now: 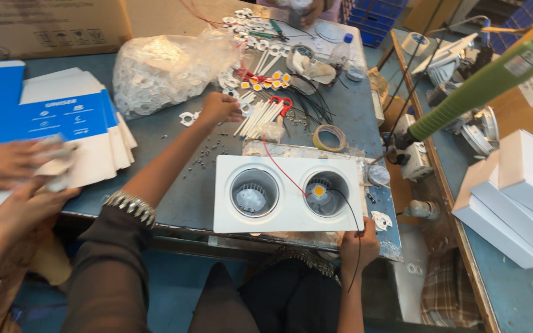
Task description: The person assembles a lighting fixture by inserting LED components into a housing, using a power screwdriver to secure them, and connecting wires by hand.
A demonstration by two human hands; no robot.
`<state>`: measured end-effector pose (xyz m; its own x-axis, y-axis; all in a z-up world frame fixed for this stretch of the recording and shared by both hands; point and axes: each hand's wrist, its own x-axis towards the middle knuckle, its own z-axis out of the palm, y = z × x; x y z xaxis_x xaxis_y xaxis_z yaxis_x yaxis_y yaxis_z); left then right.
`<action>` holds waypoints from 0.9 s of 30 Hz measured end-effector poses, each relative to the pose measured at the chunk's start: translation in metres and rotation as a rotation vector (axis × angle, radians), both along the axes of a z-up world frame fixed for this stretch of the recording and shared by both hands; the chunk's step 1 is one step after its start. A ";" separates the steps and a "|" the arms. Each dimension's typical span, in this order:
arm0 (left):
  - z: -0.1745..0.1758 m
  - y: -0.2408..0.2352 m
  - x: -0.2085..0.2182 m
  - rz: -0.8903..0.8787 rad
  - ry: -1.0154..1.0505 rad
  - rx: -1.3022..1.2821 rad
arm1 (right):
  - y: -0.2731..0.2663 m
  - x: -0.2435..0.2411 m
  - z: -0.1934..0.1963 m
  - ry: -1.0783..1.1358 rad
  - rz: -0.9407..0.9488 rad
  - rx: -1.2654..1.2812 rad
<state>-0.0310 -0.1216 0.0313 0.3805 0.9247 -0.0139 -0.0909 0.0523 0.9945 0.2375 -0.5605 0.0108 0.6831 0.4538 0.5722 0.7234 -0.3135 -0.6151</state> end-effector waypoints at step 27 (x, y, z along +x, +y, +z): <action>0.013 0.167 -0.020 0.787 0.276 0.445 | 0.003 -0.004 0.002 0.076 0.039 0.100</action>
